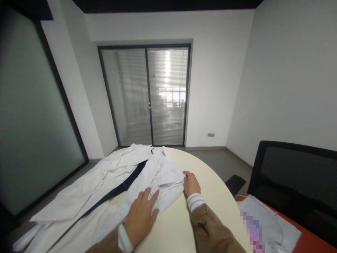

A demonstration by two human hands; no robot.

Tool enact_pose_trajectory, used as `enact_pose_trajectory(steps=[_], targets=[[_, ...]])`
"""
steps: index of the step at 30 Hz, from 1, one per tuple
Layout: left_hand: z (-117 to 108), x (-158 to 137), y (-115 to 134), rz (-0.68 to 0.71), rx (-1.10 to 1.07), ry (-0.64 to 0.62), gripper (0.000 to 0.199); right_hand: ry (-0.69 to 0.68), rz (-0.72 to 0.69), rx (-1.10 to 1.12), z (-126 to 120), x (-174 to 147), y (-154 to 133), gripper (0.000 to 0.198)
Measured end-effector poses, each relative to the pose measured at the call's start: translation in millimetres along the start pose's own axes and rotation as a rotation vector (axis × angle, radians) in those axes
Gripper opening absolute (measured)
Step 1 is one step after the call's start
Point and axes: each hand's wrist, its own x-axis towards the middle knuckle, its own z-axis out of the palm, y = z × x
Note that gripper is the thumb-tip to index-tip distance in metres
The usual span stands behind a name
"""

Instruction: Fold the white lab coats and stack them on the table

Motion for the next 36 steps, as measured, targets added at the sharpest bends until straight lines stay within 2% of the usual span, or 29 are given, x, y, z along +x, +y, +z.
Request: enact_pose_trajectory(steps=[2, 3, 4, 7, 8, 10, 12, 15, 20, 22, 26, 28, 30, 32, 34, 36], targets=[[0, 3, -5, -0.047, -0.051, -0.036, 0.053, 0.066, -0.072, -0.039, -8, -3, -9, 0.027], [-1, 6, -8, -0.054, -0.092, -0.051, 0.051, 0.057, -0.138, -0.036, -12, -7, -17, 0.023], [-2, 9, -12, -0.055, -0.14, -0.065, 0.05, -0.003, -0.231, -0.007, -16, -11, -26, 0.022], [-5, 19, -25, -0.097, -0.311, -0.117, 0.056, -0.361, -0.553, 0.141, -21, -27, -48, 0.023], [-5, 22, -29, -0.115, -0.368, -0.149, 0.059, -0.452, -0.624, 0.165, -21, -31, -52, 0.024], [-6, 26, -37, -0.128, -0.464, -0.207, 0.063, -0.533, -0.683, 0.152, -18, -35, -52, 0.025], [-4, 27, -45, -0.111, -0.504, -0.23, 0.064, -0.525, -0.638, 0.101, -18, -33, -43, 0.021], [3, 26, -55, -0.056, -0.43, -0.147, 0.06, -0.446, -0.504, 0.009, -24, -19, -23, 0.02], [12, 27, -63, -0.006, -0.237, 0.014, 0.036, -0.193, -0.192, -0.048, -39, 0, 4, 0.02], [10, 27, -61, -0.006, -0.21, 0.041, 0.034, -0.139, -0.122, -0.017, -39, 2, 9, 0.024], [-3, 24, -52, 0.125, -0.195, 0.035, 0.033, -0.31, -0.146, 0.07, -36, 3, 11, 0.039], [-12, 21, -44, 0.173, -0.16, 0.048, 0.025, -0.319, -0.174, 0.06, -36, 2, 8, 0.039], [-20, 17, -35, 0.181, -0.094, 0.069, 0.023, -0.278, -0.272, 0.059, -37, -1, 3, 0.031], [-25, 13, -25, 0.206, -0.041, 0.05, 0.017, -0.311, -0.392, 0.084, -39, -5, -3, 0.028], [-27, 9, -17, 0.264, -0.025, -0.005, 0.016, -0.424, -0.451, 0.077, -41, -10, -7, 0.042], [-27, 4, -11, 0.365, -0.029, -0.066, 0.017, -0.541, -0.421, 0.01, -40, -14, -8, 0.067]])
